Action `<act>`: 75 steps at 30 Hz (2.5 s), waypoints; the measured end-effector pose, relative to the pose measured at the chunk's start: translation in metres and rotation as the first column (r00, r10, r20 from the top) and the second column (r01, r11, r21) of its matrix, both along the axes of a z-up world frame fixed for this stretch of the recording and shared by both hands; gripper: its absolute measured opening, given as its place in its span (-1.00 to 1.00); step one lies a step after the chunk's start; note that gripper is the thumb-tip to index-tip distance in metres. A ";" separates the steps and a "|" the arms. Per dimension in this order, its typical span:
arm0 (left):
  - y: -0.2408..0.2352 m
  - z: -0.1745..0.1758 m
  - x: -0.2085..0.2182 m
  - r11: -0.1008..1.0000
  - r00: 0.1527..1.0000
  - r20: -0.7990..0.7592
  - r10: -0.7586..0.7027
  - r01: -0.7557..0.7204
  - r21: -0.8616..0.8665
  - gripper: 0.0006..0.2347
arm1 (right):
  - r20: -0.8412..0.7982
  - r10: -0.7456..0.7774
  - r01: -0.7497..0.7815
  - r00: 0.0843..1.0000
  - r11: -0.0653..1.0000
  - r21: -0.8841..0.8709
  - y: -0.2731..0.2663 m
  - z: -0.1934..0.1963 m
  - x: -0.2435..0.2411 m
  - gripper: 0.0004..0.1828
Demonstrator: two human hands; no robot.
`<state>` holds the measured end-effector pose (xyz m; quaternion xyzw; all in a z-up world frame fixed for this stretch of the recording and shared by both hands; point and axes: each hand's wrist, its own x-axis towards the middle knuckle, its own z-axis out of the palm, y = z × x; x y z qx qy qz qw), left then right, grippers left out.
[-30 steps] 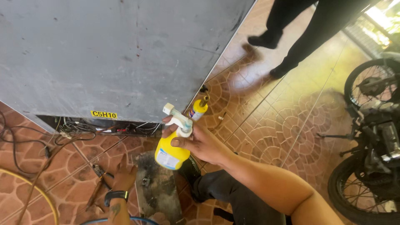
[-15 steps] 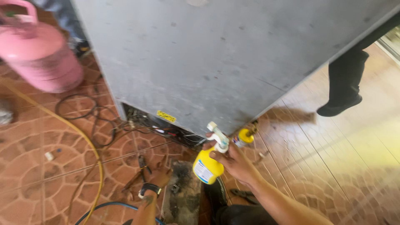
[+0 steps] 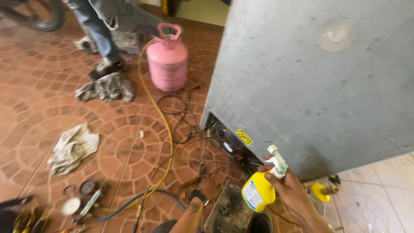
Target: The person sits on the floor and sprays a yellow cleaning solution onto the exposed internal components of an air conditioning unit. They then pick up a small metal part, inspect it, and spray it with the solution before placing it back on the floor.
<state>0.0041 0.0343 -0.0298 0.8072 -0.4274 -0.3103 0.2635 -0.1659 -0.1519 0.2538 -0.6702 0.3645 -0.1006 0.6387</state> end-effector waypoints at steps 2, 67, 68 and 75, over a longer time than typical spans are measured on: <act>0.004 0.009 0.002 0.995 0.992 -0.099 0.079 -0.073 0.063 -0.27 | 0.006 0.045 -0.045 0.999 0.999 -0.009 0.004 0.005 0.008 -0.46; 0.154 0.275 0.080 0.879 0.773 0.512 0.374 -0.471 0.069 -0.72 | 0.153 0.445 -0.457 0.882 0.888 0.048 0.028 -0.191 0.179 -0.76; 0.161 0.273 0.077 0.875 0.763 0.521 0.383 -0.480 0.058 -0.71 | 0.159 0.466 -0.474 0.871 0.880 0.017 0.032 -0.190 0.184 -0.75; 0.207 0.288 0.055 0.812 0.755 0.372 0.540 -0.584 0.008 -0.71 | 0.124 0.498 -0.499 0.858 0.866 -0.027 0.044 -0.195 0.202 -0.68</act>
